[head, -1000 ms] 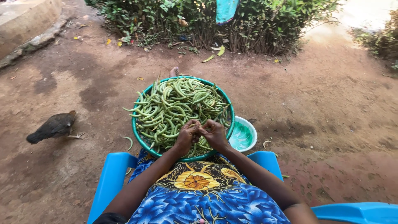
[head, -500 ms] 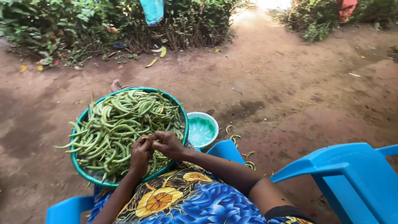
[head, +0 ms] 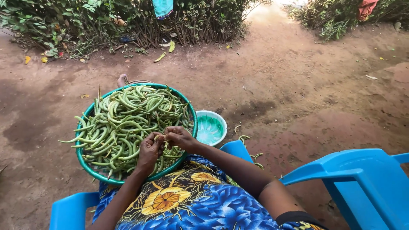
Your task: A person is sitting in a chair outdoors, shelling green beans from a large green basket.
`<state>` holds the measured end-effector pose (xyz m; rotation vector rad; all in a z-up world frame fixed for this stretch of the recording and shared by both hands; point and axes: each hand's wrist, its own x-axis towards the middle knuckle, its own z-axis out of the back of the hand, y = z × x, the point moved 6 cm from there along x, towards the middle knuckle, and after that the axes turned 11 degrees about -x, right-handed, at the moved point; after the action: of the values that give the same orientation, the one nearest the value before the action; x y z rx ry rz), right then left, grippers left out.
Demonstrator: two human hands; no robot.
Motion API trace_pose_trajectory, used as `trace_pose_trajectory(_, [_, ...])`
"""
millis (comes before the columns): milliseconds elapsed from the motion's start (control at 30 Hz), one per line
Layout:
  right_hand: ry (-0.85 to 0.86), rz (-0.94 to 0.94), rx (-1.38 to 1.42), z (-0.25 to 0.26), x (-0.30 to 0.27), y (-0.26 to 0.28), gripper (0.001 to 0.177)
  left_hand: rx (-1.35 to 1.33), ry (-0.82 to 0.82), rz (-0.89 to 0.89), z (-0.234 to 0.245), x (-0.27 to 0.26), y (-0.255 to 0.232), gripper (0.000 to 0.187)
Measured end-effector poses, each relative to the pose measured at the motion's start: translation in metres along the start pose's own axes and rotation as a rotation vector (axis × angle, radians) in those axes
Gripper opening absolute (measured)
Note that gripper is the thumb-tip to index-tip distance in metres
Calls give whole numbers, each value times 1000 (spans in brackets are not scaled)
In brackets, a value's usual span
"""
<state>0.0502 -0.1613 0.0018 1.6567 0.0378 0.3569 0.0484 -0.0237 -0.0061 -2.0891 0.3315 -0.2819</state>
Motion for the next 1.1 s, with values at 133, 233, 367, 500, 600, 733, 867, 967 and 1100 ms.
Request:
trace_pose_trajectory(133, [-1,-65,90,-2,-3,7,15,46,17,-22,-4,-3,-5,15])
trace_pose_trajectory(233, [16,-37,0,0,-4,20,14,76,38,-28,-4,0,2,14])
trace_pose_trajectory(367, [-18,186,-565,-3,-8,55,14,192,50,-55,-9,-3,-1,18])
trace_pose_trajectory(500, [-96,389,-942,-10,-6,35,17,153,10,2,10,7,15,14])
trace_pose_trajectory(600, [-106,466,-1193,-20,-14,46,13,6,-48,94,16,11,22,16])
trace_pose_trajectory(733, [-154,490,-1172,-17,-15,53,12,-58,-52,120,11,6,14,17])
trace_pose_trajectory(867, [-202,483,-1228,-15,-15,59,11,-27,-55,99,10,5,12,17])
trace_pose_trajectory(967, [-187,470,-1192,-14,-15,60,8,-17,-81,85,9,2,8,14])
trace_pose_trajectory(1100, [-165,419,-943,4,-2,34,14,-4,-125,51,15,7,13,16])
